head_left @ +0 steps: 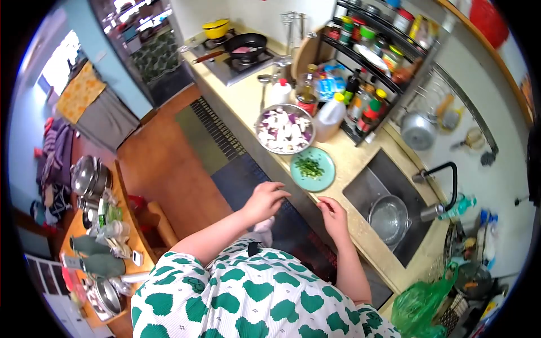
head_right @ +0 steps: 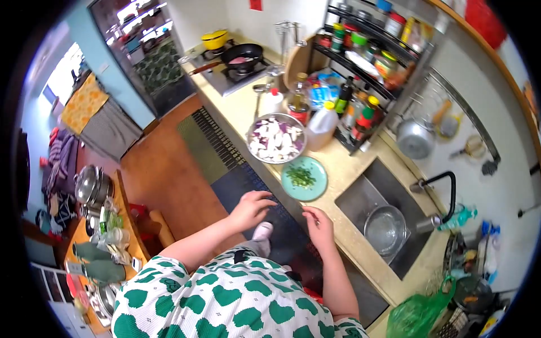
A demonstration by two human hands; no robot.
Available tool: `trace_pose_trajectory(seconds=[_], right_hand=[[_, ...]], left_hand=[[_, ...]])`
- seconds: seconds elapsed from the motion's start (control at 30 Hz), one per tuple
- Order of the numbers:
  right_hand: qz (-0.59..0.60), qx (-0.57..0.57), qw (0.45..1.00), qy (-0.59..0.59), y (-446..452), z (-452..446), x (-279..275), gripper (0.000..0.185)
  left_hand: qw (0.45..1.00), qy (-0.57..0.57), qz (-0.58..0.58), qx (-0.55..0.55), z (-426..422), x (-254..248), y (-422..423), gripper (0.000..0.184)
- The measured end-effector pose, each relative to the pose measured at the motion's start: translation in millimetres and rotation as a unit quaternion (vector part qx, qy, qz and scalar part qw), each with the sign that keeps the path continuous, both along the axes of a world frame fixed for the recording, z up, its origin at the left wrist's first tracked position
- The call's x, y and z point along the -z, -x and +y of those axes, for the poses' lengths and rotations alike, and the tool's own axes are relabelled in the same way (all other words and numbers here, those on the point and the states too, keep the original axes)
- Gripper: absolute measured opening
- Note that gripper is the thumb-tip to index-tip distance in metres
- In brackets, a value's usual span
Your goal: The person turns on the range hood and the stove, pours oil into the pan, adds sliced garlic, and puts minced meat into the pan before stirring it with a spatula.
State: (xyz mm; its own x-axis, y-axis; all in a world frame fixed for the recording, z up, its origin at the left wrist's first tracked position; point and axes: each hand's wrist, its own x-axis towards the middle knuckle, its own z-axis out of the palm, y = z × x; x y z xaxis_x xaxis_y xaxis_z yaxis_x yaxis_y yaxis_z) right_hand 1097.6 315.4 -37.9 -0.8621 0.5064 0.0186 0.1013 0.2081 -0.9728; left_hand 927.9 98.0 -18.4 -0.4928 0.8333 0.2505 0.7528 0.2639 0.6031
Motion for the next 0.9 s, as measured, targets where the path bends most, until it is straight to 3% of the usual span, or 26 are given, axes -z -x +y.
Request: trace_pose_trajectory(seconds=[0.13, 0.33, 0.47, 0.53, 0.63, 0.8, 0.87, 0.9], right_hand=[[-0.002, -0.118, 0.991, 0.061, 90.2, -61.5, -14.4, 0.023], [0.005, -0.189, 0.981, -0.038, 268.3, -123.4, -11.9, 0.03], [-0.028, -0.088, 0.988, -0.12, 403.9, -133.2, 11.5, 0.032], [-0.087, -0.015, 0.962, -0.258, 467.2, -120.9, 51.8, 0.038], [-0.21, 0.047, 0.945, -0.248, 533.3, -104.6, 75.4, 0.047], [-0.407, 0.151, 0.867, -0.243, 577.8, -91.5, 108.0, 0.044], [-0.414, 0.161, 0.825, -0.35, 579.9, -86.7, 130.6, 0.033], [-0.398, 0.181, 0.833, -0.34, 580.3, -81.2, 136.5, 0.031]], left_hand=[[0.99, -0.027, 0.024, -0.134, -80.0, -1.5, 55.0, 0.026], [0.968, -0.05, -0.004, -0.247, -163.5, 8.7, 173.9, 0.026], [0.975, -0.04, -0.002, -0.217, -204.8, -3.0, 262.0, 0.024], [0.981, -0.026, 0.01, -0.193, -222.2, -7.7, 306.8, 0.025], [0.981, -0.024, -0.001, -0.191, -241.0, -9.0, 362.5, 0.025], [0.982, -0.033, -0.033, -0.184, -245.9, 1.3, 444.4, 0.025], [0.982, -0.044, -0.029, -0.184, -239.3, 2.4, 475.7, 0.024], [0.981, -0.049, -0.028, -0.188, -236.9, 3.6, 486.5, 0.024]])
